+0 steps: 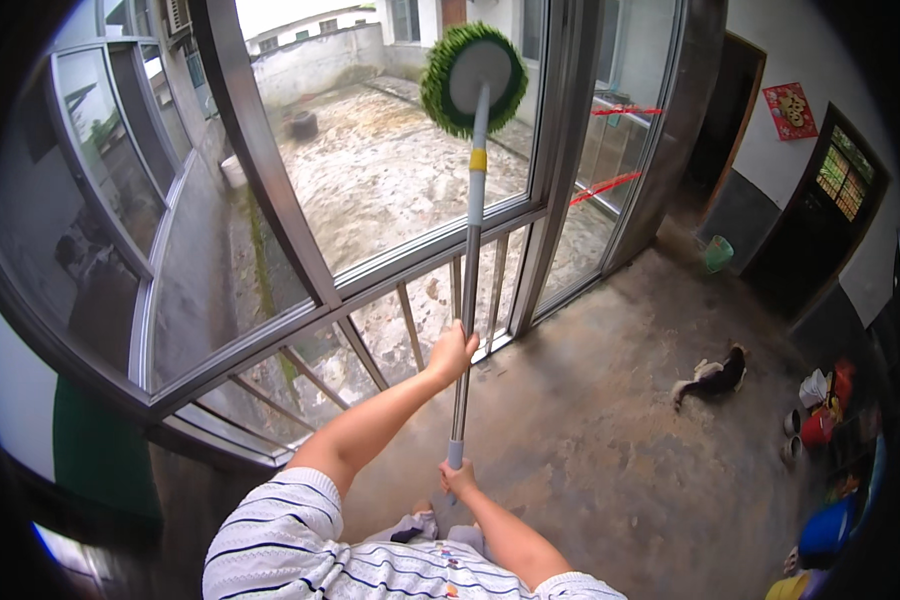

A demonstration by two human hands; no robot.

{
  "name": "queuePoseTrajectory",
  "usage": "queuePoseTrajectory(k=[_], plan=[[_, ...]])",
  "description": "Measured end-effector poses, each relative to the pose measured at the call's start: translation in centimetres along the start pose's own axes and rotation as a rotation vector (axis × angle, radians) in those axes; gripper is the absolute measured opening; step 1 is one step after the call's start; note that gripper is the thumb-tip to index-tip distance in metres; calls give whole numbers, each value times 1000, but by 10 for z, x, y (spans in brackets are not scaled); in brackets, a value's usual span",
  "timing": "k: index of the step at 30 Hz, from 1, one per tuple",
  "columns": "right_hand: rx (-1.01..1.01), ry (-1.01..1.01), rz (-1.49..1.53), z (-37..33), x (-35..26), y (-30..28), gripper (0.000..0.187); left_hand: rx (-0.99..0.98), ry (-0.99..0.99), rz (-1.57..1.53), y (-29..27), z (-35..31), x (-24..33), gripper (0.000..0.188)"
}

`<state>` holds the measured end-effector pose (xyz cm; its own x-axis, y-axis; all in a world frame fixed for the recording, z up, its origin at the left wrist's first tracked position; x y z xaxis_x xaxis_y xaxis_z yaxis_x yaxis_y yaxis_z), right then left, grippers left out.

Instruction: The person uses a long-handled duster to wipe the exterior surface of a large glass sliding door. They systematically move the duster across the glass panels, covering the upper and lower sections while a dog remains on the floor nearby.

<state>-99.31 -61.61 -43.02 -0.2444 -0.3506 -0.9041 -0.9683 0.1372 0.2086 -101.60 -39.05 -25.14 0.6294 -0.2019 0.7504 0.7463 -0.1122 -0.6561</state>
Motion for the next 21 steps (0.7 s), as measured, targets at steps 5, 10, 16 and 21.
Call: queuePoseTrajectory(k=[5, 10, 16, 21], plan=[[-65, -196, -107, 25, -56, 16, 21, 208, 69, -90, -78, 8, 32, 34], [-84, -341, -85, 35, -163, 71, 21, 329, 143, -172, -186, 30, 117, 37], [-96, -196, 103, 4, -224, 98, 20, 241, 205, -244, -193, 68, 157, 30], [-144, -9, 318, -21, -194, 104, 21, 169, 101, 94, -133, 73, 123, 40]])
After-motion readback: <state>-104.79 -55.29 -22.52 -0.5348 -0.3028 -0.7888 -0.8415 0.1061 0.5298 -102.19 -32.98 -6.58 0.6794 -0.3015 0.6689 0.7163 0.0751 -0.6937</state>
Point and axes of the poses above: each hand's wrist, its own z-axis towards the middle knuckle, its own y-axis out of the palm, x = y × z, the point moved 2 cm from there along z, towards the middle knuckle, and after that the axes turned 4 degrees about -y, right-handed, at the moved point
